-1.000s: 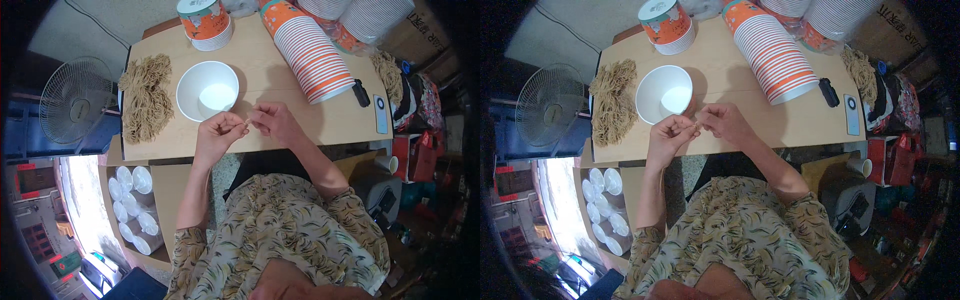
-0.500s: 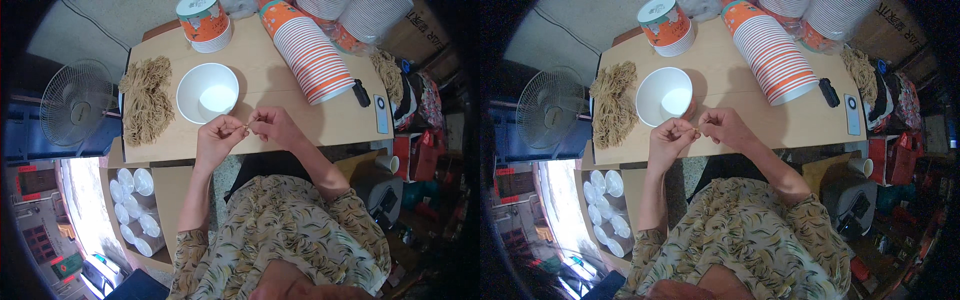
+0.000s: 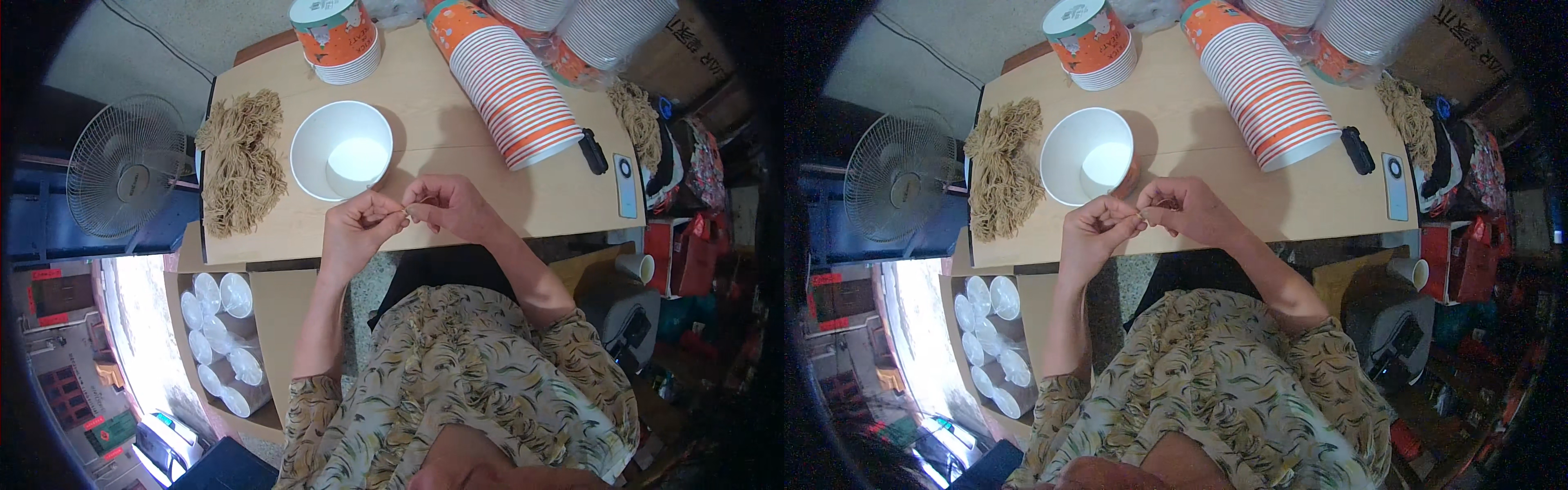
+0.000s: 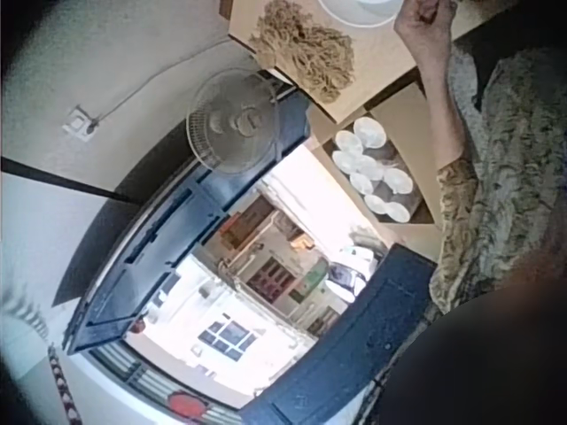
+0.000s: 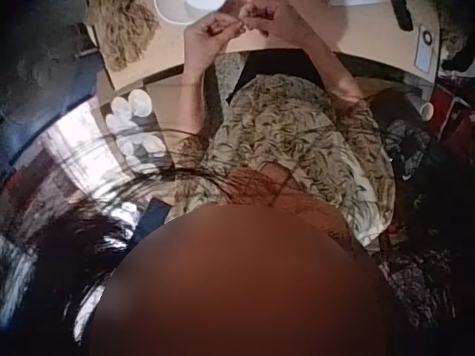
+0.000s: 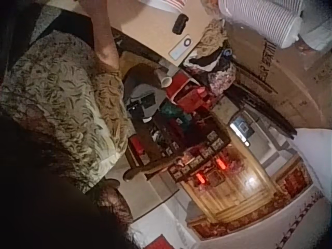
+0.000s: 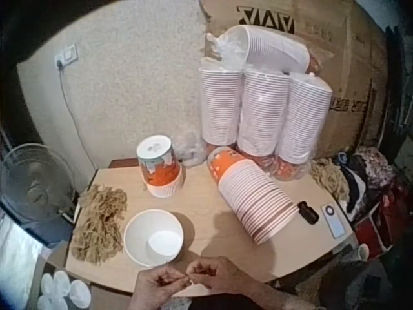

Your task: Attaching strings to paper bowls in a workshop environment.

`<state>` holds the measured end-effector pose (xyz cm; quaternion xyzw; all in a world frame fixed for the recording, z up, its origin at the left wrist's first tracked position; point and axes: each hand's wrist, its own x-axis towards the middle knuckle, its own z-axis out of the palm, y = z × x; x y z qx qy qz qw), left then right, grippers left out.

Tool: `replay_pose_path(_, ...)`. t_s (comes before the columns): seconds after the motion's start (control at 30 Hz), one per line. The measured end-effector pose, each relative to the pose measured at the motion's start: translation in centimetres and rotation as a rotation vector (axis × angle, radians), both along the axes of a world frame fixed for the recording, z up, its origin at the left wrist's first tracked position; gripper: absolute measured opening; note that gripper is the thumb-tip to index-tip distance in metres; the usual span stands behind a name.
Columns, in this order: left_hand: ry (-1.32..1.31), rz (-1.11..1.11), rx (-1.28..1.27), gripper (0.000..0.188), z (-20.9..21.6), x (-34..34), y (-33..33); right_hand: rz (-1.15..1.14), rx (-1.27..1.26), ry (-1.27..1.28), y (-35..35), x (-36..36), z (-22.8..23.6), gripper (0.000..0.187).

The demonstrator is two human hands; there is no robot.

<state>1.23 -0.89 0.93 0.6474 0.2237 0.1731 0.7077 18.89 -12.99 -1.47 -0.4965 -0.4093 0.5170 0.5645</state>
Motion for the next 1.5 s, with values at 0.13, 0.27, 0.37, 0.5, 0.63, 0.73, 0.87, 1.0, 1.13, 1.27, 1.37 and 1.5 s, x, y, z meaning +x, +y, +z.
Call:
replay_pose_path(0.13,0.025,0.008,-0.004,0.008,0.0,-0.2,-0.1,0.036,0.001,-0.077,0.0,0.2,0.5,0.007)
replay_pose_path(0.27,0.080,-0.005,0.036,0.008,0.6,-0.3,-0.1,0.034,0.032,-0.118,0.1,-0.3,0.3,0.006)
replay_pose_path(0.37,0.040,-0.016,0.022,0.008,0.6,-0.1,0.0,-0.038,0.087,-0.097,0.3,-0.8,-0.7,0.005)
replay_pose_path(0.5,-0.011,-0.012,-0.094,0.008,0.3,-0.3,0.2,-0.063,-0.067,0.040,-0.2,-1.1,-0.7,0.004)
replay_pose_path(0.63,-0.013,-0.022,-0.086,0.008,-0.2,-0.3,0.2,-0.085,-0.025,0.102,-0.5,-1.4,-1.3,0.003)
replay_pose_path(0.73,-0.013,-0.024,-0.110,0.008,-0.1,-0.3,0.3,-0.064,-0.019,0.147,-0.6,-1.2,-0.7,0.003)
replay_pose_path(0.87,0.014,-0.025,-0.128,0.009,0.2,-0.3,0.2,-0.076,-0.083,0.099,-0.4,-0.8,0.3,0.009)
replay_pose_path(1.0,0.030,-0.059,-0.113,0.008,0.5,0.0,0.2,-0.012,0.023,0.007,-0.3,-0.2,0.0,0.011)
replay_pose_path(1.13,0.053,-0.058,-0.083,0.007,0.5,-0.1,0.2,-0.004,0.061,-0.032,-0.3,-0.3,0.0,0.009)
replay_pose_path(1.27,0.055,-0.030,-0.090,0.006,0.8,-0.1,0.1,-0.028,0.027,-0.077,-0.3,-0.7,0.2,0.008)
replay_pose_path(1.37,0.041,-0.033,-0.092,0.006,0.6,-0.1,0.1,-0.043,-0.004,0.018,-0.4,-0.9,-0.3,0.007)
replay_pose_path(1.5,-0.008,-0.033,-0.131,0.007,0.3,-0.2,0.4,-0.064,0.007,0.253,-0.4,-1.3,-0.8,0.008)
